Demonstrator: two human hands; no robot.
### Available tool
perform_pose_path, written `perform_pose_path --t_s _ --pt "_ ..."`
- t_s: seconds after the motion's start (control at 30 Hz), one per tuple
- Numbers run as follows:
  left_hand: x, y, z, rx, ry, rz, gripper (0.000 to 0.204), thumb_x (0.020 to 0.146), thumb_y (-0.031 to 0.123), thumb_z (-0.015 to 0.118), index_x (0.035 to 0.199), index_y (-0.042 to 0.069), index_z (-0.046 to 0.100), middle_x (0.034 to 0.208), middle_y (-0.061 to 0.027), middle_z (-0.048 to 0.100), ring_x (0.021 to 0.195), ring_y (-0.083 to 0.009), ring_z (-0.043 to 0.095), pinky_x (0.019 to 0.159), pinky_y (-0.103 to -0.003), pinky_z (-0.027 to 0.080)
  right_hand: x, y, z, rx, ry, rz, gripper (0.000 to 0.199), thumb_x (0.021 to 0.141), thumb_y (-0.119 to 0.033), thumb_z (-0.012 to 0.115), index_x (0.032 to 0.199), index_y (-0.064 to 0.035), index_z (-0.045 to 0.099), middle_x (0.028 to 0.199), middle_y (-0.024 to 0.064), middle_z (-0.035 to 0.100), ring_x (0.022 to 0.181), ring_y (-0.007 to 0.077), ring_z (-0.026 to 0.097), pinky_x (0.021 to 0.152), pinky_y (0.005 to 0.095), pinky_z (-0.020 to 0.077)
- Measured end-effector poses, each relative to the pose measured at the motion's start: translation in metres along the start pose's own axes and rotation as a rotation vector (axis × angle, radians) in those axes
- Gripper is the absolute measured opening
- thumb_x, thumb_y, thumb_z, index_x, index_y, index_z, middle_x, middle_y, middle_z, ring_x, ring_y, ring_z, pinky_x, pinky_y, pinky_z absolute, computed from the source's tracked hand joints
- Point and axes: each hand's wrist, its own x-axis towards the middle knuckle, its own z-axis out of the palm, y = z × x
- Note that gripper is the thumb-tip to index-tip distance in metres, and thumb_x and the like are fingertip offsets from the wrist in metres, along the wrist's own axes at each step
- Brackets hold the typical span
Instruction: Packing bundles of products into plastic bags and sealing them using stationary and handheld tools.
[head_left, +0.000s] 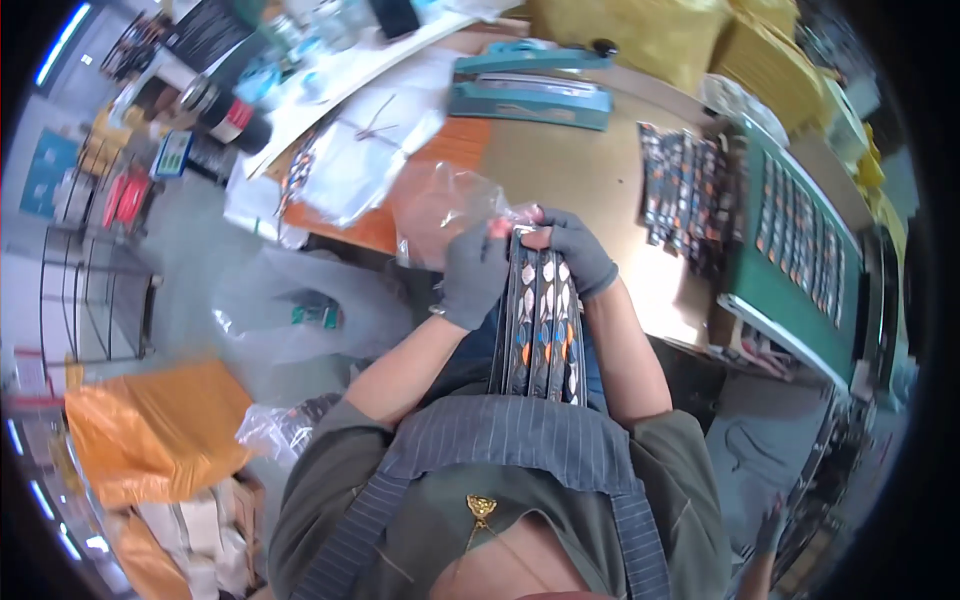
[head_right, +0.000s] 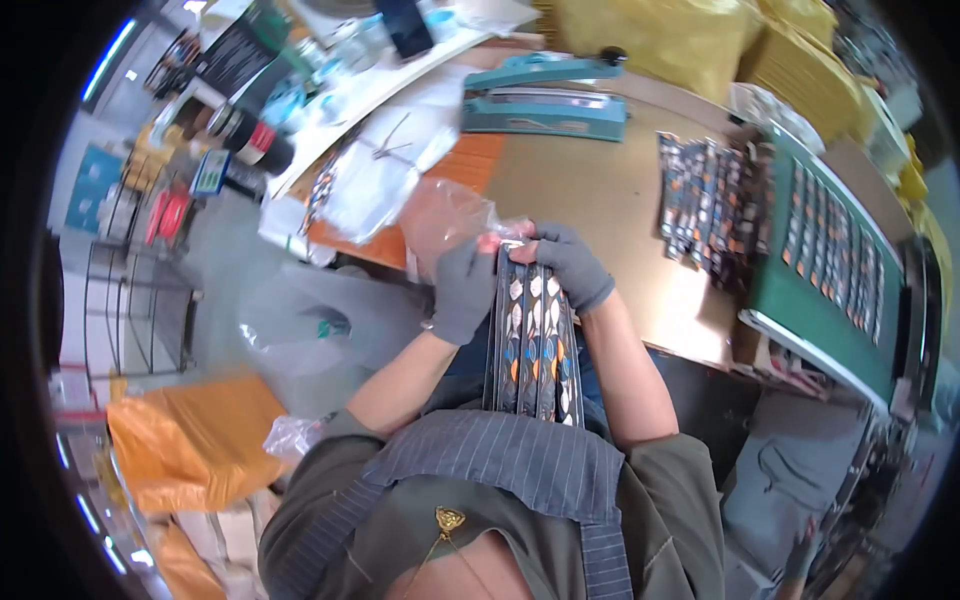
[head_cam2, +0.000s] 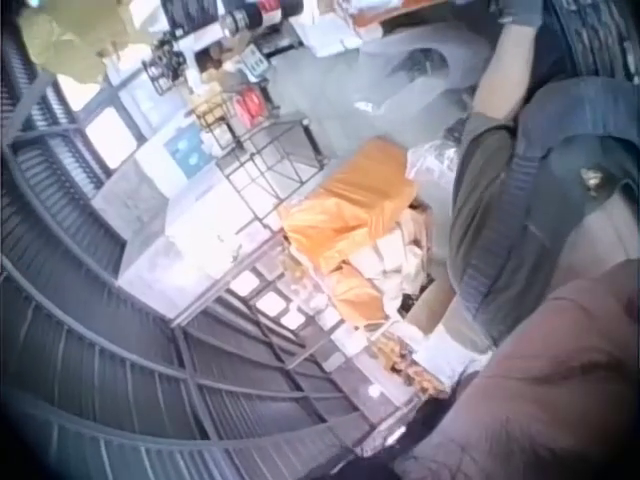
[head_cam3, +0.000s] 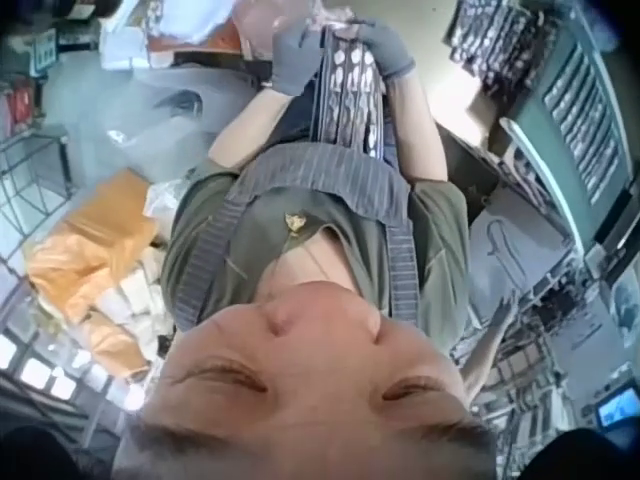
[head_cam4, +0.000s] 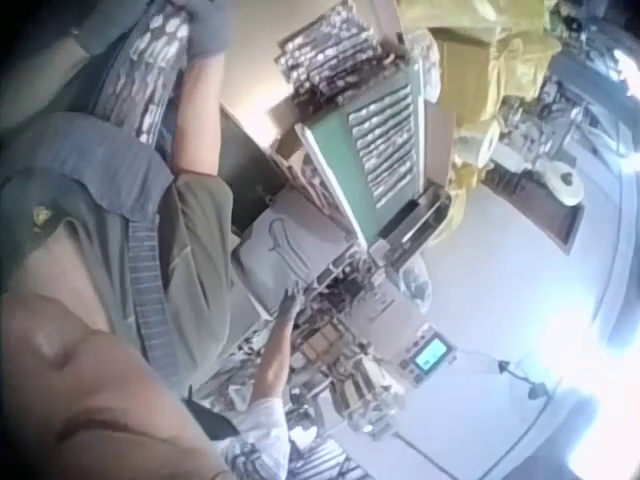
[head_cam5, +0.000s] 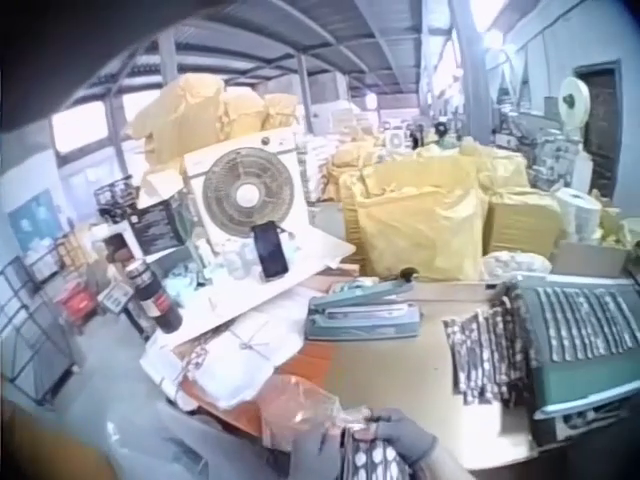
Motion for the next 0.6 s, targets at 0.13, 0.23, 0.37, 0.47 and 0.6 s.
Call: perform_pose_path --t_s 0.13,0.23,0.37,0.47,0.6 --pt "0.026 0.014 -0.002 -0.774 0.007 -0.634 0.035 0.092 0.029 0.049 0.076 -0.002 0.054 0.06 -0.0089 0.053 0.054 -0.0162 0.054 0.052 -0.033 0.04 -0.047 0.019 -0.07 0.222 0.244 -0.035 0.026 0.073 -0.01 0.058 0.096 0.0024 0.059 0.076 0.0079 0.061 0.067 0.0151 0.06 0.064 0.0252 0.0484" --pt "0.072 0.005 0.017 -0.593 -0.086 -0.588 0.035 0.091 0.03 0.049 0.071 0.002 0.054 0.06 -0.006 0.054 0.056 -0.0142 0.054 0.053 -0.031 0.042 -0.087 -0.013 -0.043 0.218 0.159 -0.257 0.068 0.067 -0.017 0.059 0.127 0.0076 0.041 0.07 0.0108 0.058 0.066 0.0233 0.06 0.063 0.0323 0.0514" --pt "0.057 0.071 0.056 -0.267 -0.325 -0.1 0.037 0.09 0.031 0.051 0.066 0.003 0.053 0.057 -0.0042 0.052 0.052 -0.0145 0.052 0.051 -0.032 0.043 -0.075 -0.016 -0.045 0.163 0.058 -0.085 0.045 0.076 -0.014 0.057 0.119 0.001 0.053 0.087 0.0079 0.062 0.073 0.0119 0.059 0.072 0.0223 0.0469" --pt "0.026 0.105 0.043 -0.083 -0.567 0.396 0.032 0.088 0.025 0.054 0.067 0.001 0.051 0.057 -0.0076 0.05 0.051 -0.0134 0.049 0.05 -0.032 0.039 -0.058 0.019 -0.061 0.155 0.193 -0.342 0.035 0.083 -0.02 0.054 0.112 -0.001 0.055 0.094 0.0099 0.062 0.079 0.0143 0.061 0.075 0.0246 0.0486" --pt "-0.033 0.081 0.008 -0.208 -0.509 -0.018 0.029 0.081 0.023 0.064 0.063 0.004 0.051 0.058 -0.0136 0.05 0.052 -0.0288 0.052 0.05 -0.035 0.04 -0.111 0.055 -0.031 0.415 0.052 -0.184 0.052 0.088 -0.037 0.054 0.123 -0.0006 0.044 0.116 0.0112 0.056 0.103 0.0186 0.056 0.088 0.0313 0.0473"
